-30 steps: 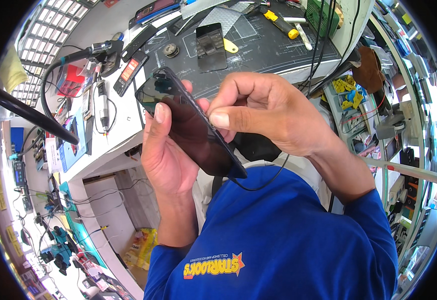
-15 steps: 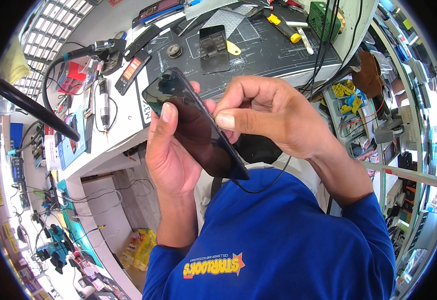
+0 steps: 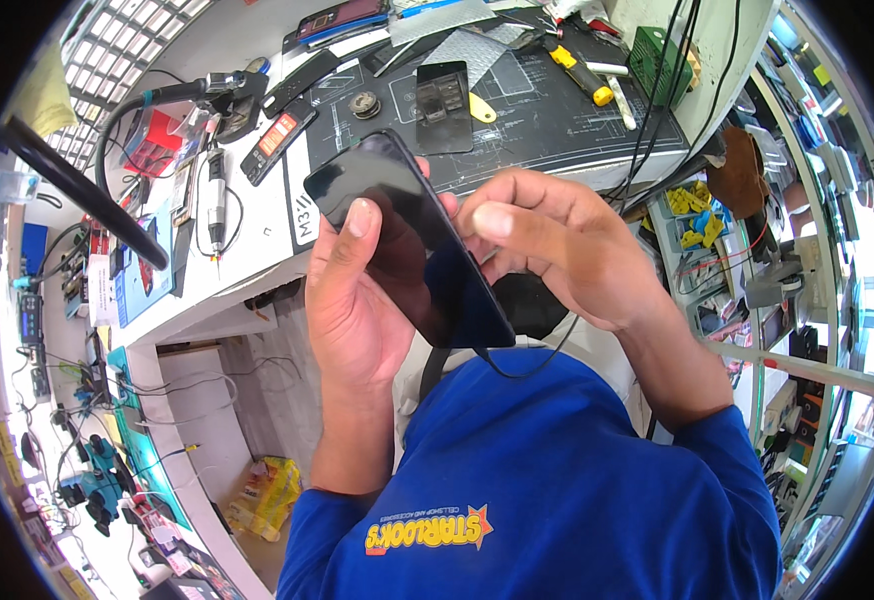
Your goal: The person disassembles a smartphone by prying open the back cover, removing the battery, and detaching internal components. They then reassemble the device by reconnecting cables, replacing the battery, and snapping the back cover into place.
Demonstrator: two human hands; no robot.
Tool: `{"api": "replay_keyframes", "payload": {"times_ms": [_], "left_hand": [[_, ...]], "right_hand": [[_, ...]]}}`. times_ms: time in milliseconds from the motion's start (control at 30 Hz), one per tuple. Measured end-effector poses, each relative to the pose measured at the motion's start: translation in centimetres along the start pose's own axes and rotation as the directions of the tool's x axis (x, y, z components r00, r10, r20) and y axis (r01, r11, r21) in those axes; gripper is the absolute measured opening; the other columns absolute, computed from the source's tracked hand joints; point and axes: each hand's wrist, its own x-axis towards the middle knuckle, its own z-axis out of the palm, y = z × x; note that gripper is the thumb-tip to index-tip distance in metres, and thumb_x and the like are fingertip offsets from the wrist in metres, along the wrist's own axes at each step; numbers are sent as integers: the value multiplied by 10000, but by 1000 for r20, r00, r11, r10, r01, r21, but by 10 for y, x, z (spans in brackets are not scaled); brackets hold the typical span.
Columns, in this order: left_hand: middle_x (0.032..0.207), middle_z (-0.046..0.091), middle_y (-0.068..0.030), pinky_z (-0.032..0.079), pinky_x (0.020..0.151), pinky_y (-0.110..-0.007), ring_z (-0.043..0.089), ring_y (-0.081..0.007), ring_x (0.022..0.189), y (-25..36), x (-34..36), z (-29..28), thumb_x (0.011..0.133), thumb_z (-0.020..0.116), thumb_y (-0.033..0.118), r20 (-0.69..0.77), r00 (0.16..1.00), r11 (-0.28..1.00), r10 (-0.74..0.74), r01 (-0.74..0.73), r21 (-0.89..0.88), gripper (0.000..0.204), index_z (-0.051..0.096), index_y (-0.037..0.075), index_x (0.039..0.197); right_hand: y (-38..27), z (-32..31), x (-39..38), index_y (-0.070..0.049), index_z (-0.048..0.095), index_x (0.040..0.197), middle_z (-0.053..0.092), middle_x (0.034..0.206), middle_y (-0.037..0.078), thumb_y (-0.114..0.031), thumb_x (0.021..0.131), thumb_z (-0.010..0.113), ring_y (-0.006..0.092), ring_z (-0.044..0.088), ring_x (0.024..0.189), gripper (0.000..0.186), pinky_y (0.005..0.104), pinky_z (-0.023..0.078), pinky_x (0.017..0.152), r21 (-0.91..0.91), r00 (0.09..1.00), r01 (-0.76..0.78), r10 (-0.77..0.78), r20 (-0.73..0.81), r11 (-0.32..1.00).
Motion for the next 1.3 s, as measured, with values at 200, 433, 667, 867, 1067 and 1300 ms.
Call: {"api": "replay_keyframes", "payload": {"times_ms": [200,433,667,867,1067,1300], "left_hand": [[1295,680,-143,544,1050,-415,686,-252,1162,1,4,12,1046,642,190,-31,994,989,103,-99,109,420,530,19,1413],[1361,647,-164,535,1051,-414,665,-282,1205,-1,5,6,1051,646,276,-68,988,933,140,-108,343,520,509,-14,1459],[1237,684,-55,456,1066,-316,630,-129,1152,-1,-1,-5,1018,708,179,-43,992,954,118,-101,284,385,598,28,1354],[1115,709,-15,471,885,-240,624,-63,980,-3,-2,-15,1018,722,176,-114,985,946,127,-86,311,279,661,30,1248],[1191,700,-35,514,978,-277,655,-108,1084,2,1,-16,1047,650,113,-97,990,948,106,-72,309,288,605,12,1313],[1148,728,-37,486,993,-258,655,-94,1063,0,-2,-11,1000,742,158,-107,990,930,94,-49,363,329,661,17,1286]], "right_hand": [[20,9,-9,43,643,1188,713,1092,72,-13,952,764,120,673,1050,271,293,555,933,-91,998,63,-64,-11,994],[28,5,-5,-1,642,1044,712,1031,20,18,960,750,67,662,966,138,248,540,878,-267,995,47,-70,-78,963],[24,7,-5,-13,637,1000,671,961,-18,29,958,750,10,579,852,128,195,466,737,-223,990,69,-95,-106,972],[24,8,-2,-7,636,1031,671,966,-17,34,958,746,7,577,860,138,194,468,738,-224,993,55,-76,-86,973],[31,14,7,-14,640,1047,679,972,-16,-6,962,762,9,580,859,149,200,471,738,-258,985,99,-131,-112,961],[34,10,8,-23,627,942,586,801,-45,-126,958,798,15,493,737,200,221,420,640,-312,971,126,-182,-158,942]]}}
